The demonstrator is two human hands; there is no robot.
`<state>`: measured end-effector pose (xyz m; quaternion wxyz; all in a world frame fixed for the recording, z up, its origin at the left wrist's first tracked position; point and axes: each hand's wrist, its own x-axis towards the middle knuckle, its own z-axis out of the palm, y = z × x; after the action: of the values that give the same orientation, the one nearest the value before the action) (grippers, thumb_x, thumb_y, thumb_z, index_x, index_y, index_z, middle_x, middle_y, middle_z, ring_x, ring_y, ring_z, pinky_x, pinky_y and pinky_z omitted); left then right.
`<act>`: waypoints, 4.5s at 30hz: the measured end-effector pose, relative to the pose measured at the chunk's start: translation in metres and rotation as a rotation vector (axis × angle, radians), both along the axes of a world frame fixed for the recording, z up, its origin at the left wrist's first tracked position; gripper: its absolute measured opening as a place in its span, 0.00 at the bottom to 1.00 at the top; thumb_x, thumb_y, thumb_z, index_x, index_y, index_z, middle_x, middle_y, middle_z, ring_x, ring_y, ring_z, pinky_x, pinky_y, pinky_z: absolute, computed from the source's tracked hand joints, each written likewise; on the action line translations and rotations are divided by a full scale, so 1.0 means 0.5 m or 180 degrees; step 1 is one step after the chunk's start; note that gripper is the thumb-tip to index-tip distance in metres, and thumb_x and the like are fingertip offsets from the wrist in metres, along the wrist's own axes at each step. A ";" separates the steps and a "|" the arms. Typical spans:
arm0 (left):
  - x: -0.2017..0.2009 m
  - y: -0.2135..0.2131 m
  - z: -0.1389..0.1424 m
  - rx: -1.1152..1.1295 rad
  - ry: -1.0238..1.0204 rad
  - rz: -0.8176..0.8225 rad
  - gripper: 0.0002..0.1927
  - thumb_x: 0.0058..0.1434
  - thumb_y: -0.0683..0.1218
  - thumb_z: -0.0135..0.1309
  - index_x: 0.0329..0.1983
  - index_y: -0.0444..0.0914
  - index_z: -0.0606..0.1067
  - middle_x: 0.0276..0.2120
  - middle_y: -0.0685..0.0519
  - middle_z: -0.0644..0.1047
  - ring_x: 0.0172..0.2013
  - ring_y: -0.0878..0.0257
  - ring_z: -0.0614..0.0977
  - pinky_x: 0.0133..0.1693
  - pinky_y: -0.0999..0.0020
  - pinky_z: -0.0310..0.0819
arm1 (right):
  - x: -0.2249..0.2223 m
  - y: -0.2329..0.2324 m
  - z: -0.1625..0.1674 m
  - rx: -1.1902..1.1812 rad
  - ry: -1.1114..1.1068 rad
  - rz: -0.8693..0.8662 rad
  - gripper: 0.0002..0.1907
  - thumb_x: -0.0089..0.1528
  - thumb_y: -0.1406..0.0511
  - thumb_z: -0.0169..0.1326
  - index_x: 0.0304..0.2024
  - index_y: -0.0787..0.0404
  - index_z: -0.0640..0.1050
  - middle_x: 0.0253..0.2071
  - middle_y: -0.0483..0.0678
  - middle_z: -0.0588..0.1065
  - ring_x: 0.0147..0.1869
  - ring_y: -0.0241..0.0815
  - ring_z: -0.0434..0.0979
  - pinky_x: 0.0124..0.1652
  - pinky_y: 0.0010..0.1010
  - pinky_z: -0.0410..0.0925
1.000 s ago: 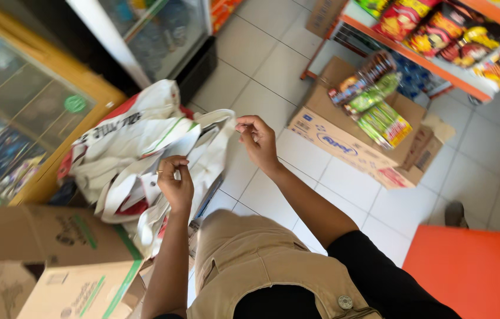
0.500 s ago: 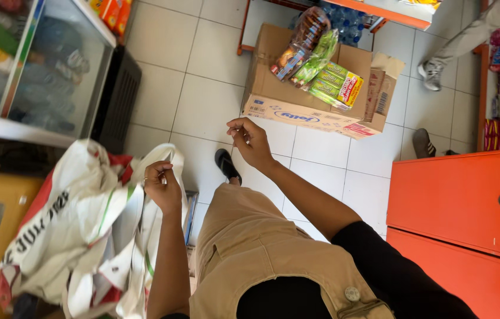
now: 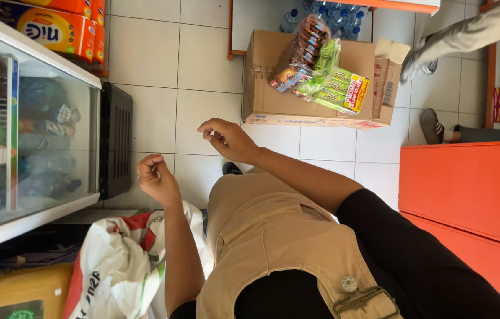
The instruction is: The person unpacks snack items from a cardboard box and places them into a red plastic bag. They then walk to a shelf, pick up a yellow snack pack, inspect it, and return it to the box. Finally, they open a purple Twister box, remove several small snack packs, and place them into the cardboard box.
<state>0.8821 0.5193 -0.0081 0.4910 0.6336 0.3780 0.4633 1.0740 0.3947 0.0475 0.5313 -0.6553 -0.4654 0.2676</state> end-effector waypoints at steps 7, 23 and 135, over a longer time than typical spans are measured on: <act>0.112 0.111 -0.020 -0.0383 0.0342 -0.0059 0.08 0.66 0.31 0.52 0.35 0.36 0.75 0.42 0.54 0.78 0.43 0.66 0.78 0.42 0.72 0.73 | 0.106 0.133 -0.067 -0.0176 0.0212 -0.0105 0.15 0.64 0.78 0.49 0.53 0.62 0.74 0.41 0.46 0.76 0.35 0.32 0.74 0.34 0.24 0.69; 0.557 0.675 0.094 0.0485 0.0350 0.0291 0.04 0.66 0.35 0.55 0.38 0.37 0.76 0.39 0.53 0.78 0.37 0.65 0.79 0.37 0.71 0.74 | 0.645 0.778 -0.056 0.0266 0.0508 -0.0138 0.14 0.66 0.77 0.47 0.53 0.63 0.73 0.41 0.47 0.76 0.35 0.32 0.75 0.33 0.24 0.73; 2.696 1.604 -0.822 -0.0335 0.2086 -0.4231 0.11 0.66 0.44 0.62 0.48 0.36 0.76 0.43 0.48 0.80 0.40 0.56 0.81 0.43 0.64 0.77 | 2.324 1.404 -1.326 -0.3868 0.1710 -0.2699 0.22 0.60 0.64 0.58 0.57 0.58 0.78 0.58 0.63 0.74 0.62 0.61 0.75 0.60 0.44 0.68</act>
<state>2.2299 1.3215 -0.4193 0.5595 0.8101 0.0638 -0.1630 2.2358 1.0965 -0.6153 0.2310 -0.8655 0.1964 0.3988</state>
